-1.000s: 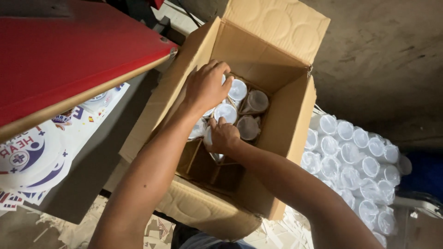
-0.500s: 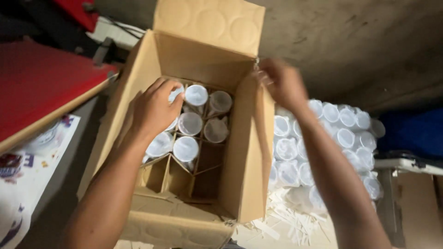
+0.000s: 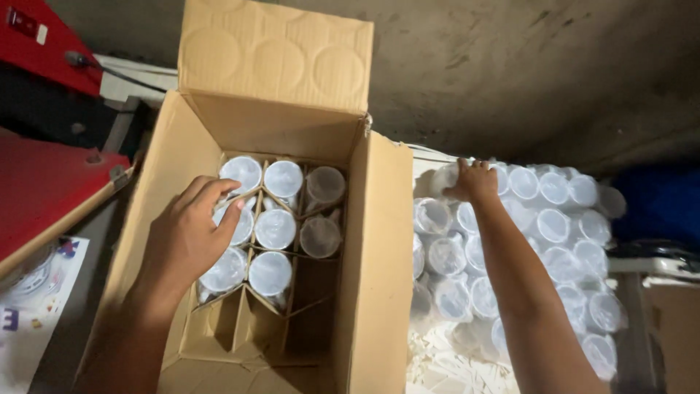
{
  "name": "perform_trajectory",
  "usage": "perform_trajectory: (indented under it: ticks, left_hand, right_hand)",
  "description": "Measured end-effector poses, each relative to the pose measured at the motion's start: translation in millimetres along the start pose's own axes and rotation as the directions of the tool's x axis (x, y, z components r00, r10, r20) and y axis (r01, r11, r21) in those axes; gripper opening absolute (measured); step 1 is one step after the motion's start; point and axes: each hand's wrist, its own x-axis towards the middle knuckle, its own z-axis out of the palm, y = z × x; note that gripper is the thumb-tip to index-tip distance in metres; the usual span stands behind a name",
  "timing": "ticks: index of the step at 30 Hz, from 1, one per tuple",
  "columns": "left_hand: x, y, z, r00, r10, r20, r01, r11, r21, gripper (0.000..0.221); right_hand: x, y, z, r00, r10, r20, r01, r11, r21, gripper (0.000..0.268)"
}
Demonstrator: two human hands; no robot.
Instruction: The person puts several mugs into cardboard dividers inside a box by hand, taking them from a large pile of plastic-wrapped mugs on the table.
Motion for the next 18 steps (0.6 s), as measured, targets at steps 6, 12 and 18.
perform_trajectory:
  ticks: [6,12,18]
  left_hand:
    - [1.6,-10.2,5.8,1.0,-0.025,0.0,0.025,1.0,-0.007,0.025]
    - [0.0,-4.3,0.5,0.999,-0.052,0.011,0.051,0.998,0.027,0.024]
    - [-5.2,-15.1,19.6,1.0,-0.006,-0.027,0.0,0.981,-0.195,0.028]
  right_hand:
    - [4.4,-11.8,-6.5,0.993,0.037,0.111,-0.025,0.993,-0.116,0.116]
    - [-15.7,-6.7,-25.9,0.998,0.031,-0.062,-0.033,0.999,-0.031,0.112]
    - [-102.5,3.2,-141.8,0.891,-0.104,-0.443,0.105,0.994,-0.022,0.105]
